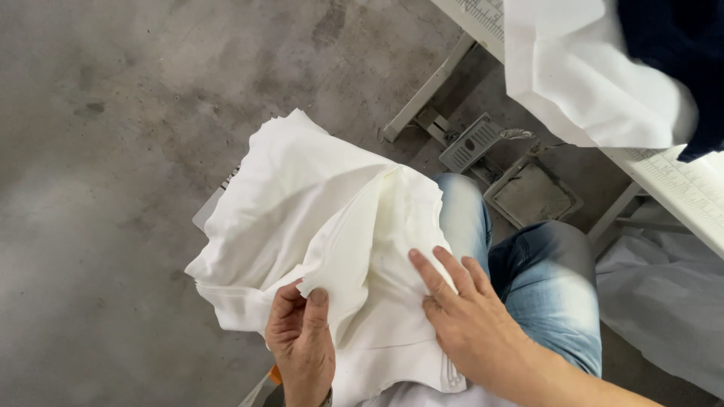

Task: Manually inspecting a white t-shirt for defects by turning it over and checking seams.

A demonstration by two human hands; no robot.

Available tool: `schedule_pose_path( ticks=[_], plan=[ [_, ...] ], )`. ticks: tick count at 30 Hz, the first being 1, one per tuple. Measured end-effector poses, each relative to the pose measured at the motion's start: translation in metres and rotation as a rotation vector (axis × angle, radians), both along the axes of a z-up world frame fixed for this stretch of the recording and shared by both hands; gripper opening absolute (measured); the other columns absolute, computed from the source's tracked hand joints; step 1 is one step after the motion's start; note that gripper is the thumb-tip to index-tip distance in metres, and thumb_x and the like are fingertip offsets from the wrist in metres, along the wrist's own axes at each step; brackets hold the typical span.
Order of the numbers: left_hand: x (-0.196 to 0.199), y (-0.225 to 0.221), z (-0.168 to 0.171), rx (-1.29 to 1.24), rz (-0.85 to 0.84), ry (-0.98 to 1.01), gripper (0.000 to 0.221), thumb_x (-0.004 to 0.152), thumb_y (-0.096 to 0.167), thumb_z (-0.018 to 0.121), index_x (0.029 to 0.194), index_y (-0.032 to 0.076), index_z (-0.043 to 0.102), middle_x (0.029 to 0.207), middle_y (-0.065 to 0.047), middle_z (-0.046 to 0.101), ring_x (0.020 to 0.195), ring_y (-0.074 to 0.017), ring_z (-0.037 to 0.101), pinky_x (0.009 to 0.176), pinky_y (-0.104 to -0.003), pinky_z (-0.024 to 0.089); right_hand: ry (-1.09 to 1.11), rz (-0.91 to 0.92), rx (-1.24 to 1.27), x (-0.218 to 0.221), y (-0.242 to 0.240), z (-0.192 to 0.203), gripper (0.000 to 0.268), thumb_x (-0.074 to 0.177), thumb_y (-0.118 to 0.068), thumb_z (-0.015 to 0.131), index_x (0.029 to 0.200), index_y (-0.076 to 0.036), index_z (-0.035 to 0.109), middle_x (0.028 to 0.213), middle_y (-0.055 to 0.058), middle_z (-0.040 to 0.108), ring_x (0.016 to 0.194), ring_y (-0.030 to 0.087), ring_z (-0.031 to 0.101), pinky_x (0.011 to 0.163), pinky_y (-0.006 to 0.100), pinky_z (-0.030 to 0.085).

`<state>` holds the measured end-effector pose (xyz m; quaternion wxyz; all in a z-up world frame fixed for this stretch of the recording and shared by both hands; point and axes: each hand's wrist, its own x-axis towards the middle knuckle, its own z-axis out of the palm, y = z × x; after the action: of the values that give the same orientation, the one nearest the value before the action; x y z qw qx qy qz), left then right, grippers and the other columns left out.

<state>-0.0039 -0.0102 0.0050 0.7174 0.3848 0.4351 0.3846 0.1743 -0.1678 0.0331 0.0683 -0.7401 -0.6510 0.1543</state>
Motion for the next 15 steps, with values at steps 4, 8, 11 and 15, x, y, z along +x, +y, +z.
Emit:
schedule_pose_path(
  ticks=[4,8,11,15],
  plan=[
    [-0.011,-0.006,-0.006,0.064,-0.036,0.028,0.026,0.092,0.002,0.073,0.118,0.007,0.07,0.096,0.006,0.069,0.082,-0.0087,0.064,0.088,-0.025,0.055,-0.106,0.175,0.042,-0.005,0.005,0.009,0.02,0.086,-0.001,0.052,0.09,0.005,0.071,0.165,0.021,0.033,0.148,0.05,0.032,0.113,0.068,0.032],
    [-0.01,-0.006,0.0,0.272,-0.131,0.116,0.025,0.092,0.002,0.071,0.117,0.007,0.069,0.088,-0.001,0.059,0.089,-0.0148,0.049,0.084,-0.026,0.048,0.434,0.349,-0.078,-0.012,-0.003,-0.002,0.034,0.097,0.0,0.048,0.127,0.015,0.054,0.16,0.033,0.031,0.141,0.05,0.037,0.114,0.056,0.033],
    [-0.011,-0.009,-0.002,0.313,-0.15,0.094,0.028,0.092,-0.001,0.07,0.118,0.01,0.069,0.094,-0.002,0.069,0.121,-0.027,0.066,0.097,-0.032,0.052,0.692,0.23,-0.118,-0.024,0.0,-0.021,0.046,0.095,-0.001,0.054,0.139,0.008,0.05,0.146,0.03,0.048,0.117,0.047,0.059,0.096,0.049,0.05],
    [-0.015,-0.019,-0.006,0.322,-0.143,0.06,0.029,0.088,-0.012,0.066,0.112,0.005,0.068,0.112,-0.013,0.072,0.118,-0.0265,0.069,0.103,-0.038,0.054,1.084,-0.514,-0.129,-0.015,0.034,-0.001,0.026,0.091,-0.015,0.067,0.116,-0.017,0.074,0.098,-0.003,0.078,0.084,0.009,0.074,0.075,0.024,0.06]
  ],
)
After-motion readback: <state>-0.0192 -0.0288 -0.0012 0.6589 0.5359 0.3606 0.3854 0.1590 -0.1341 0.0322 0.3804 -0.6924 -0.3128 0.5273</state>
